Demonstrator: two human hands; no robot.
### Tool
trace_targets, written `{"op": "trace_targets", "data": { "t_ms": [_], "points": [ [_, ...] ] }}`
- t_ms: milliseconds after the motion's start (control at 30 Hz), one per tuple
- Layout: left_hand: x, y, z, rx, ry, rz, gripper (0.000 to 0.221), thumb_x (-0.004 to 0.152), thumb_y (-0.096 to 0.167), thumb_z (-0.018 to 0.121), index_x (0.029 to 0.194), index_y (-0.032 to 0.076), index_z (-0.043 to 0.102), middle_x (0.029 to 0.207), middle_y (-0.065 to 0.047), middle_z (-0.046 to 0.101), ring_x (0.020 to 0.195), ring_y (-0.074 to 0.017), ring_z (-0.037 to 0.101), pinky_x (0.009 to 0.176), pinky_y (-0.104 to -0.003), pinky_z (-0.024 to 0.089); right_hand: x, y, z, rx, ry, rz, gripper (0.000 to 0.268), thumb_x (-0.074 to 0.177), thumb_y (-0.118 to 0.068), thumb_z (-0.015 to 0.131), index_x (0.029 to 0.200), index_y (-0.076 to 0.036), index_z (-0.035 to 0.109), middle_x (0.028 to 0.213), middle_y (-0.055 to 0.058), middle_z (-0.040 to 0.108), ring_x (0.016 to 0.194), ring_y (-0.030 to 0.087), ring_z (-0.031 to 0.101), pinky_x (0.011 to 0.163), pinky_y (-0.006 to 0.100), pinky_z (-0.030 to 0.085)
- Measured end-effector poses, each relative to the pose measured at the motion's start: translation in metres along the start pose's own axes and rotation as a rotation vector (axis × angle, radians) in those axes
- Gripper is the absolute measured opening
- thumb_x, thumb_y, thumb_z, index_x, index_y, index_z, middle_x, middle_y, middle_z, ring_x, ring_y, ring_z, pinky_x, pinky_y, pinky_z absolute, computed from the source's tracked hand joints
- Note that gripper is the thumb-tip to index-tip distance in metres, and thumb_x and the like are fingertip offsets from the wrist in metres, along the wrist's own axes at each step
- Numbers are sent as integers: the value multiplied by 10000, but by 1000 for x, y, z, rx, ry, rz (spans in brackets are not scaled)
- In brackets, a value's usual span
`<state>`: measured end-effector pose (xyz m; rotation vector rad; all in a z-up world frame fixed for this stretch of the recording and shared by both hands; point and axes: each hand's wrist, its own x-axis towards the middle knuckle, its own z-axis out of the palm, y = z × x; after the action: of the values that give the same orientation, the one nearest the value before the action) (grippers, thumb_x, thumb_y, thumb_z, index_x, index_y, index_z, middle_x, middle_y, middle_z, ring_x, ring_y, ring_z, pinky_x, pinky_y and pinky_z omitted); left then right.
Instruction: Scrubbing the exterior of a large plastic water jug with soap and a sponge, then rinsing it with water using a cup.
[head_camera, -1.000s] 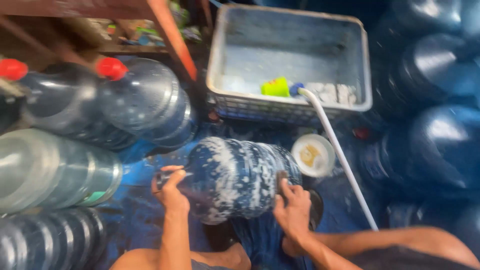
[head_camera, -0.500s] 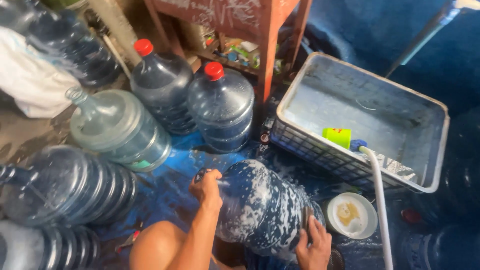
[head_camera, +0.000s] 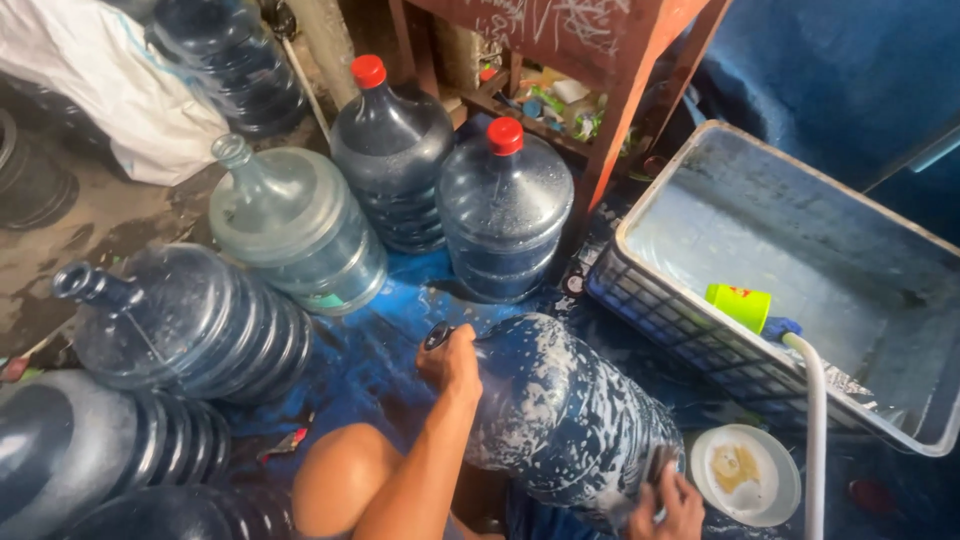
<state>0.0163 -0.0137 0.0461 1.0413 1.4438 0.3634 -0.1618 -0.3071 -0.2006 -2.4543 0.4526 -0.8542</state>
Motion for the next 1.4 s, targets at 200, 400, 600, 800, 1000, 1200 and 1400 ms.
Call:
{"op": "trace_targets", "data": {
  "t_ms": [200, 400, 600, 800, 1000, 1200, 1400],
  "points": [
    [3, 1, 1, -64, 19, 24, 408, 596, 55, 706, 1002, 21, 729, 947, -103, 773, 800, -260, 725, 664, -383, 574, 27, -70, -30, 267, -106, -369, 484, 920, -37, 576, 1402, -9, 604, 1326, 273, 596, 1127, 365, 592, 929, 389, 556],
    [22, -11, -1, -33, 46, 181, 321, 538, 91, 686, 852, 34, 712, 728, -61, 695, 563, -187, 591, 493, -384, 482, 92, -132, -64, 654, -355, 711, 485, 1037, -401, 584, 632, -215, 393, 586, -109, 290, 533, 11, 289, 451, 266, 177],
    [72, -52, 0, -120, -58, 307, 647, 569, -37, 812, 1181, -43, 605, 1044, -160, 679, 1089, -300, 713, 870, -264, 497, 19, -116, -57, 179, -184, -484, 823, 572, -87, 674, 1388, -197, 657, 1306, 139, 577, 982, 342, 542, 906, 464, 375],
    [56, -37, -10, -138, -112, 277, 684, 596, -18, 828, 1222, -57, 555, 925, -113, 655, 1052, -228, 706, 926, -314, 502, 8, -71, -17, 110, 28, -290, 637, 783, 20, 574, 1383, -172, 673, 1134, 184, 638, 891, 391, 615, 799, 454, 445],
    [35, -26, -11, -167, -131, 310, 600, 541, -64, 809, 1102, -40, 599, 882, -98, 632, 979, -207, 709, 788, -257, 418, 60, -132, -57, 100, -22, -280, 619, 808, -15, 538, 1374, -226, 674, 1132, 106, 653, 910, 328, 642, 787, 429, 439],
    [56, -37, -16, -160, -269, 397, 364, 519, -96, 788, 798, 96, 654, 764, -23, 564, 806, -126, 695, 655, -318, 469, 71, -124, -56, 138, -229, -208, 595, 853, -105, 538, 1376, -360, 666, 1156, 29, 645, 904, 318, 634, 783, 412, 404],
    [65, -43, -13, -79, -346, 462, 279, 577, -58, 811, 727, 91, 628, 718, -46, 581, 794, -156, 677, 787, -360, 513, 74, -78, -56, -12, -289, -52, 593, 811, -79, 626, 1355, -309, 674, 1110, 70, 692, 886, 399, 655, 733, 513, 442]
  ]
}}
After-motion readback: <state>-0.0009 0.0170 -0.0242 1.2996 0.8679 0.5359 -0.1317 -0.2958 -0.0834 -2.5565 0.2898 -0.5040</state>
